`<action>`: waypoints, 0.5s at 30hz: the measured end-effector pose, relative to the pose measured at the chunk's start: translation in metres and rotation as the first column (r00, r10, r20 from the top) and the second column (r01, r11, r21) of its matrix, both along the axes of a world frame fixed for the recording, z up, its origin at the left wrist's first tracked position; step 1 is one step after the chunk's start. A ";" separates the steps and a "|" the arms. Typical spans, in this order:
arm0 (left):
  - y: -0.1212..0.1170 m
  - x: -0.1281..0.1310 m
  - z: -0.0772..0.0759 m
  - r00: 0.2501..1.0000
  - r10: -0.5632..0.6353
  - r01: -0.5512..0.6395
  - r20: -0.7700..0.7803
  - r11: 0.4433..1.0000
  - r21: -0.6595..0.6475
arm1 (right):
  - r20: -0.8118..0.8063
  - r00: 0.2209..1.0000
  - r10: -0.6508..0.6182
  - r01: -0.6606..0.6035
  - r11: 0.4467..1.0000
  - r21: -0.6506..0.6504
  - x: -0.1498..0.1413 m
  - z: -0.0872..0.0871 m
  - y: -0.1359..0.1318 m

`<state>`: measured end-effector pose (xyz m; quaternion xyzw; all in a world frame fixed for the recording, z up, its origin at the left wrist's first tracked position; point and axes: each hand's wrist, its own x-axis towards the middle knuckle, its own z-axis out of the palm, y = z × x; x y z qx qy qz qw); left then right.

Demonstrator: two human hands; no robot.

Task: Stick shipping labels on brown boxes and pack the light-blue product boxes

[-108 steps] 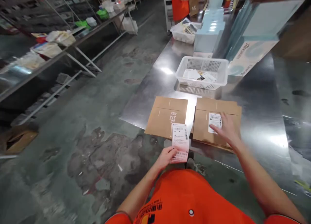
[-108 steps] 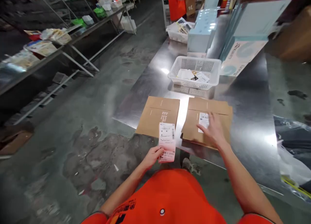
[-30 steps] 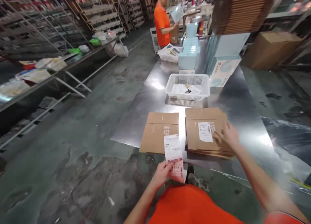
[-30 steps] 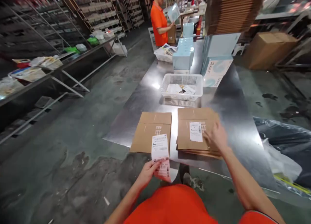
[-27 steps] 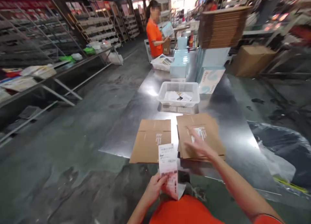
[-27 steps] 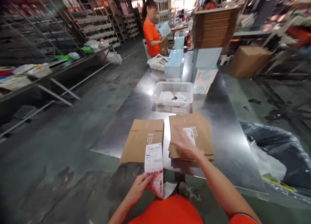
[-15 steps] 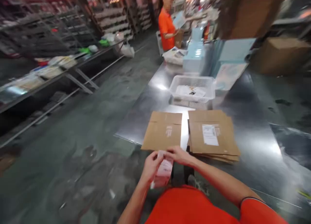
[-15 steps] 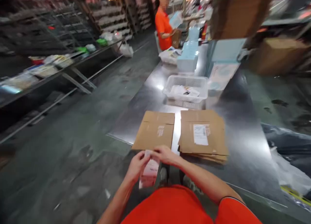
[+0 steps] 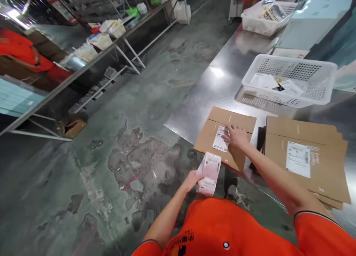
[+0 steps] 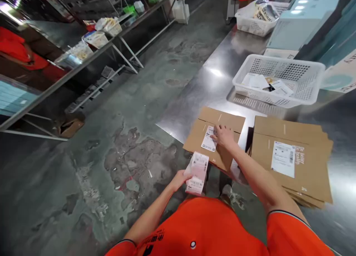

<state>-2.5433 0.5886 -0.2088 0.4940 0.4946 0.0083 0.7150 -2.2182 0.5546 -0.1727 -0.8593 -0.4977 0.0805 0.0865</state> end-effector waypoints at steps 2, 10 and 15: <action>0.009 -0.021 -0.002 0.998 0.064 -0.064 0.008 0.998 -0.004 | 0.086 0.995 -0.048 0.047 0.999 0.021 -0.001 -0.008 0.005; 0.076 0.026 -0.006 0.963 0.233 -0.253 0.133 0.955 0.155 | 0.146 0.967 0.210 -0.228 0.967 0.117 -0.077 -0.039 0.013; 0.078 0.045 -0.001 0.989 0.083 -0.122 0.123 0.926 0.357 | 0.052 0.991 0.125 -0.134 0.965 0.225 -0.061 -0.035 -0.044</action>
